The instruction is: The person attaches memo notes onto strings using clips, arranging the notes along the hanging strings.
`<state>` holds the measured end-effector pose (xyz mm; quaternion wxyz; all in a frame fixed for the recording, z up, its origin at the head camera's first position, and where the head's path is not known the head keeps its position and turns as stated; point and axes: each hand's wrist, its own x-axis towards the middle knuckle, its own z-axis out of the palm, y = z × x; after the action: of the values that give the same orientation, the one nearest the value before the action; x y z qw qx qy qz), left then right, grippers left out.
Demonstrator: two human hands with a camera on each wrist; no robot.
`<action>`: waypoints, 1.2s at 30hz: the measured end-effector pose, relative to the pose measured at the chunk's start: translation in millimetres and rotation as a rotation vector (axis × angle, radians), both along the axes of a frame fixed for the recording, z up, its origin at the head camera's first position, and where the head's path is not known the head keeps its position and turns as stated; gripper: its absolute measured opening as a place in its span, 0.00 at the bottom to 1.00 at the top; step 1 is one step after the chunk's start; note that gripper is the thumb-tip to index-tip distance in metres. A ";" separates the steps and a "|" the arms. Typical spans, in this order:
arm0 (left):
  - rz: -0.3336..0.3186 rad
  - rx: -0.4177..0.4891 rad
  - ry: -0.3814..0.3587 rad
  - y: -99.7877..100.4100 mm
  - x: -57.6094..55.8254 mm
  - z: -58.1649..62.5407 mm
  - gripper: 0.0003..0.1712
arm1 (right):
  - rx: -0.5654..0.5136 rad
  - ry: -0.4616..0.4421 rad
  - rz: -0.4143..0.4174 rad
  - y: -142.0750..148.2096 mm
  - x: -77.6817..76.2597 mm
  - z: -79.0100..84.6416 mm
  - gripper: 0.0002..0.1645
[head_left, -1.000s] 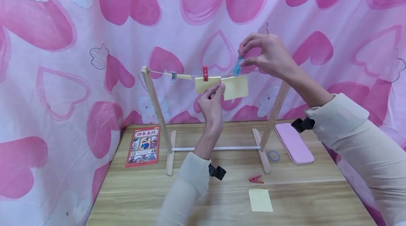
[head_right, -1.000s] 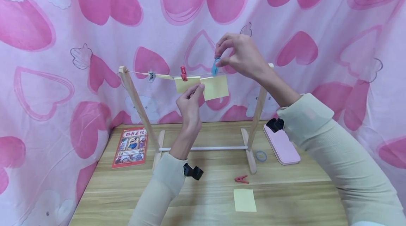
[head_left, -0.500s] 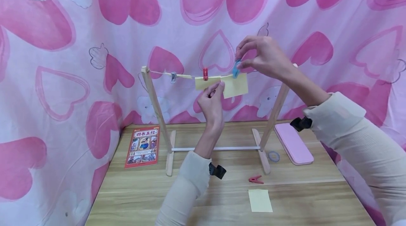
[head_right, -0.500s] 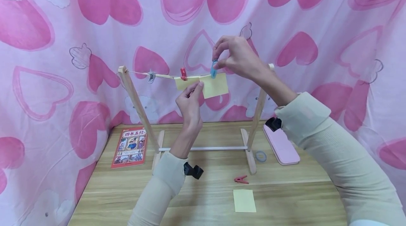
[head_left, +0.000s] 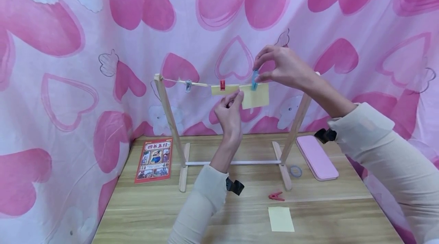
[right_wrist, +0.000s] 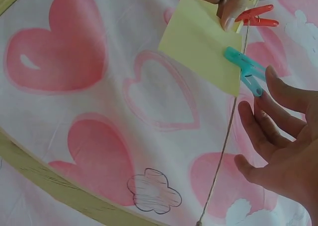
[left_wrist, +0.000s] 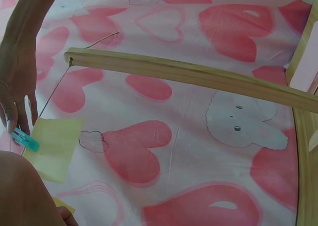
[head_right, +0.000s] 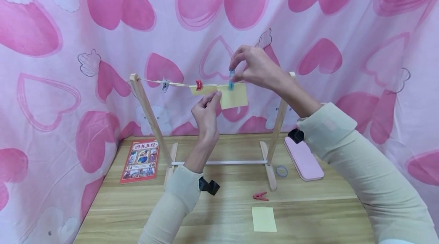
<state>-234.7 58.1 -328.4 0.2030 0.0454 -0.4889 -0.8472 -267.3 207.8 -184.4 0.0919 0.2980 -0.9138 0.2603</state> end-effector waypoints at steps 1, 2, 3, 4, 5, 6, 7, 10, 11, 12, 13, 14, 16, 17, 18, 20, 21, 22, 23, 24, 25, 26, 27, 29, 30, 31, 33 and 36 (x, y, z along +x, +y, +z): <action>-0.004 0.001 -0.002 0.0 0.4 -0.3 0.11 | 0.003 -0.002 -0.001 0.2 0.6 -0.1 0.17; -0.008 0.002 -0.004 0.1 0.9 -0.4 0.11 | 0.005 -0.003 -0.001 0.5 0.2 -0.8 0.18; -0.011 0.004 -0.006 0.2 1.2 -0.7 0.11 | 0.005 -0.004 -0.001 1.1 0.2 -1.5 0.18; -0.013 0.004 -0.007 0.3 1.2 -1.1 0.11 | 0.005 -0.007 -0.001 1.7 0.2 -2.5 0.19; -0.014 0.004 -0.007 0.4 1.2 -1.7 0.10 | 0.003 -0.008 -0.001 2.3 0.3 -3.4 0.19; -0.016 0.006 -0.005 0.5 1.3 -2.2 0.10 | 0.000 -0.012 -0.003 2.9 0.4 -4.5 0.20; -0.017 0.007 -0.004 0.6 1.1 -2.9 0.10 | -0.003 -0.018 -0.003 3.6 0.3 -5.8 0.21; -0.021 -0.005 -0.001 1.1 1.0 -5.5 0.10 | -0.016 -0.029 0.002 6.0 -0.3 -9.8 0.23; -0.024 -0.009 -0.001 1.2 1.3 -6.2 0.11 | -0.020 -0.029 0.006 6.9 -0.3 -10.9 0.23; -0.026 -0.015 -0.003 1.3 1.7 -6.7 0.11 | -0.024 -0.028 0.011 7.9 -0.1 -11.8 0.24; -0.029 -0.019 -0.006 1.6 1.8 -7.3 0.11 | -0.031 -0.025 0.017 8.9 0.1 -12.7 0.24; -0.033 -0.022 -0.008 1.9 1.9 -7.7 0.11 | -0.043 -0.022 0.025 10.2 0.5 -13.5 0.24; -0.043 -0.036 -0.019 2.4 2.0 -8.3 0.12 | -0.070 -0.006 0.039 13.5 2.4 -14.9 0.23; -0.051 -0.044 -0.026 2.6 2.1 -8.6 0.12 | -0.086 0.010 0.045 15.3 3.9 -15.8 0.21; -0.058 -0.054 -0.034 2.8 2.4 -8.8 0.12 | -0.107 0.031 0.054 17.5 6.2 -16.7 0.20; -0.070 -0.088 -0.057 2.8 2.8 -9.6 0.13 | -0.144 0.102 0.067 22.1 12.2 -19.7 0.18; -0.076 -0.108 -0.068 2.6 3.3 -10.3 0.13 | -0.160 0.149 0.072 24.4 16.1 -22.0 0.17; -0.083 -0.129 -0.076 2.1 3.5 -11.5 0.13 | -0.177 0.197 0.079 26.3 20.8 -25.5 0.16; -0.088 -0.150 -0.083 1.4 3.8 -12.8 0.13 | -0.187 0.245 0.087 27.9 26.1 -30.0 0.16; -0.095 -0.174 -0.089 0.7 3.9 -14.2 0.13 | -0.197 0.299 0.111 29.1 31.4 -35.0 0.15; -0.102 -0.195 -0.091 -0.1 4.0 -15.9 0.13 | -0.202 0.351 0.134 30.0 36.9 -41.1 0.16; -0.112 -0.215 -0.089 -1.0 4.1 -17.5 0.13 | -0.203 0.389 0.161 31.0 43.1 -47.9 0.18; -0.123 -0.237 -0.086 -1.9 4.3 -19.2 0.14 | -0.209 0.429 0.198 31.4 49.0 -55.4 0.21; -0.145 -0.277 -0.081 -3.6 4.9 -22.6 0.15 | -0.205 0.485 0.264 32.3 61.0 -71.7 0.28; -0.154 -0.294 -0.080 -4.4 5.3 -24.3 0.16 | -0.201 0.498 0.298 32.9 66.4 -79.5 0.31; -0.162 -0.317 -0.078 -5.6 6.0 -26.1 0.17 | -0.194 0.501 0.317 33.9 72.0 -87.2 0.33; -0.173 -0.363 -0.073 -8.2 8.0 -30.4 0.18 | -0.179 0.505 0.347 36.9 81.5 -101.9 0.33; -0.173 -0.426 -0.064 -13.5 11.7 -37.0 0.19 | -0.136 0.480 0.354 44.5 92.9 -119.6 0.31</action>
<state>-223.0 44.5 -365.4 0.1192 -0.0139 -0.6649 -0.7372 -174.5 252.3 -304.0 0.2783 0.4988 -0.7802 0.2550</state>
